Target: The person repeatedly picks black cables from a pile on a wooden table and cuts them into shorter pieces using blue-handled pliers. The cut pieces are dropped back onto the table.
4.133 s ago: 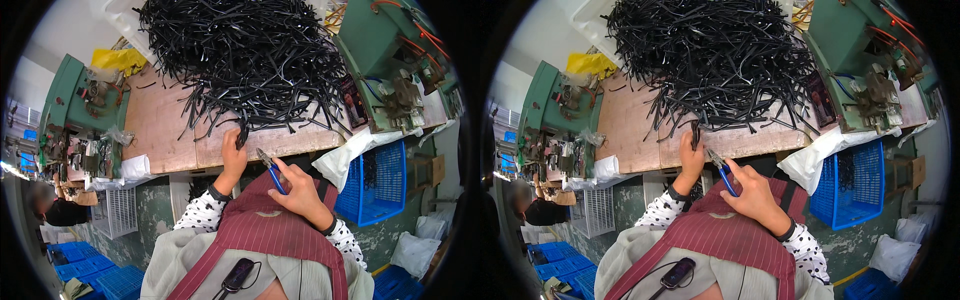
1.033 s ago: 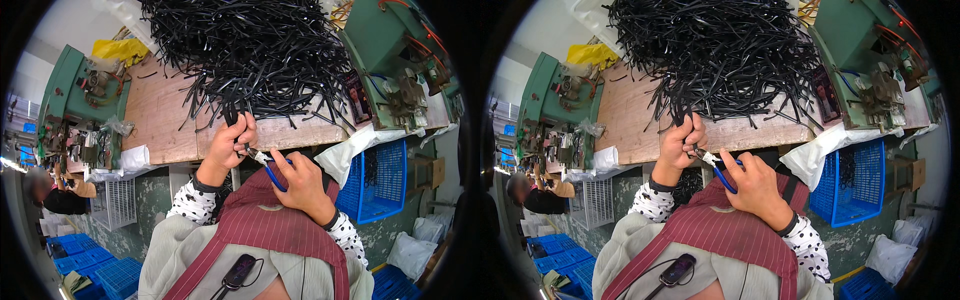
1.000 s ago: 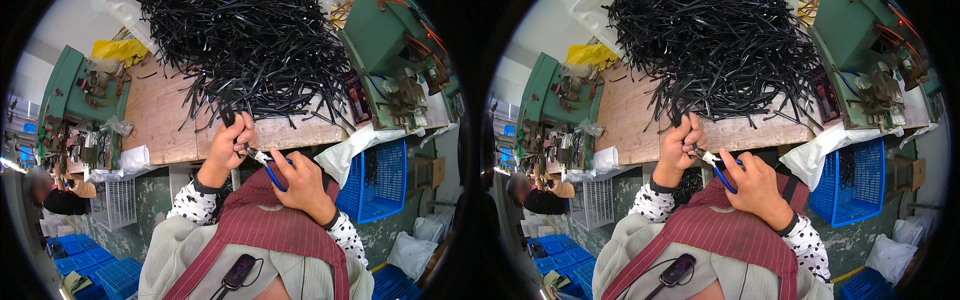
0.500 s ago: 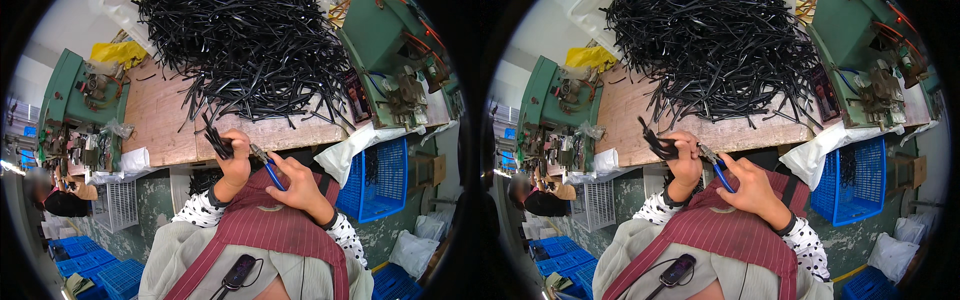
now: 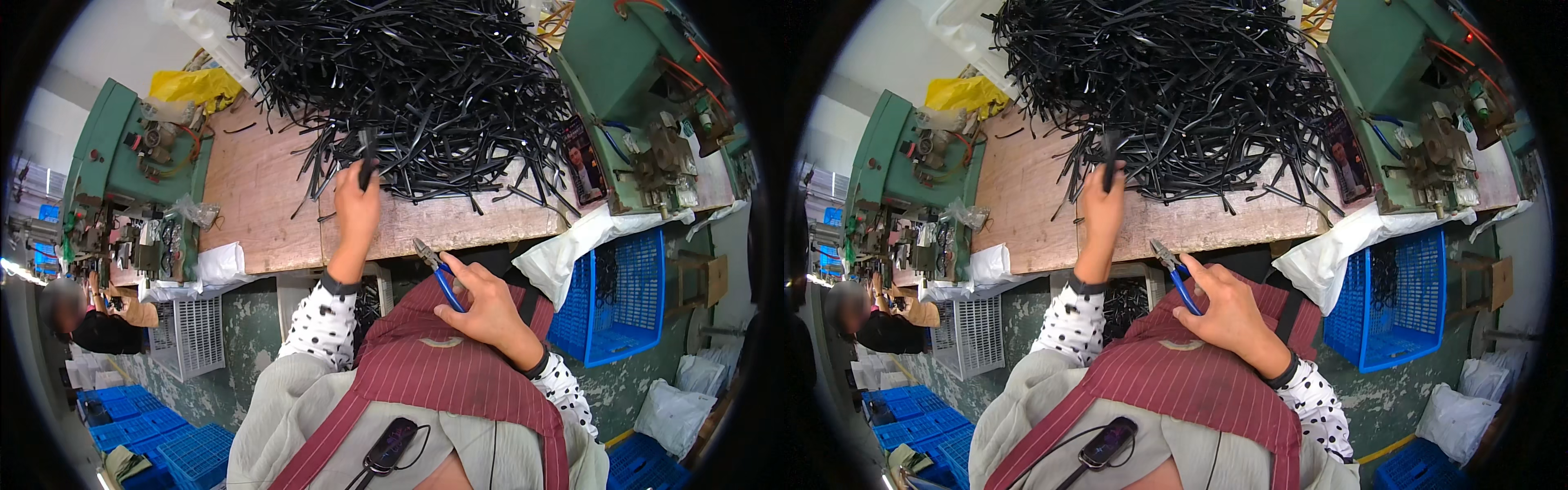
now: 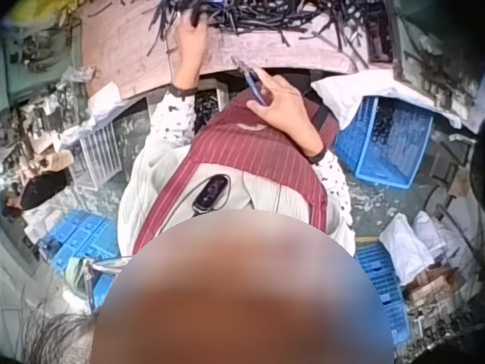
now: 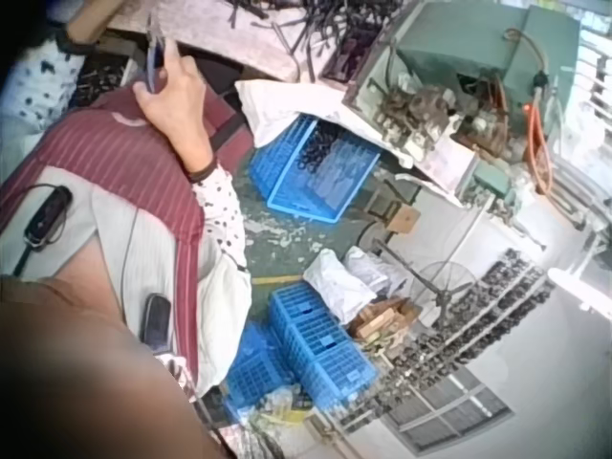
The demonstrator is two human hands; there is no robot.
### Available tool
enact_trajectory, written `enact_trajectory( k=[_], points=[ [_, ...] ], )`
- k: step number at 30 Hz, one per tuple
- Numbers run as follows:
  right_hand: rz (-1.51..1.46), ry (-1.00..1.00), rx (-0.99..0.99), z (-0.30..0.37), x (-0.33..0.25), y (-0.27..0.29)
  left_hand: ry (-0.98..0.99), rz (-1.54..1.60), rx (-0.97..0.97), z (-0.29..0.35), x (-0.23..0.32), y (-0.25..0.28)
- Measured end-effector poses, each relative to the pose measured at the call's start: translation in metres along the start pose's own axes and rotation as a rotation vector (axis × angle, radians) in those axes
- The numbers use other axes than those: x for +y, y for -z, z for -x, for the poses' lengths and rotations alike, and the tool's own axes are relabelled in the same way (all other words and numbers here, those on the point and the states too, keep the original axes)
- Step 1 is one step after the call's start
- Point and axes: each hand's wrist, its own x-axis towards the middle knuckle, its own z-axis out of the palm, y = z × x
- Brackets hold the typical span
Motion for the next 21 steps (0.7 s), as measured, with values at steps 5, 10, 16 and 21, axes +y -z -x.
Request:
enact_trajectory(
  k=[5,10,16,21],
  points=[
    [0.022,0.010,-0.018,0.002,-0.002,-0.001,0.141,-0.394,-0.242,-0.012,0.003,-0.018],
    [0.045,0.024,0.028,0.004,0.004,0.003,0.044,-0.422,-0.024,-0.005,-0.003,-0.015],
    [0.042,0.014,0.008,-0.001,0.004,-0.002,-0.106,-0.292,-0.122,-0.002,-0.034,-0.007],
    [0.062,0.064,0.037,0.001,0.007,-0.002,-0.043,-0.313,-0.188,-0.004,-0.021,0.005]
  ],
)
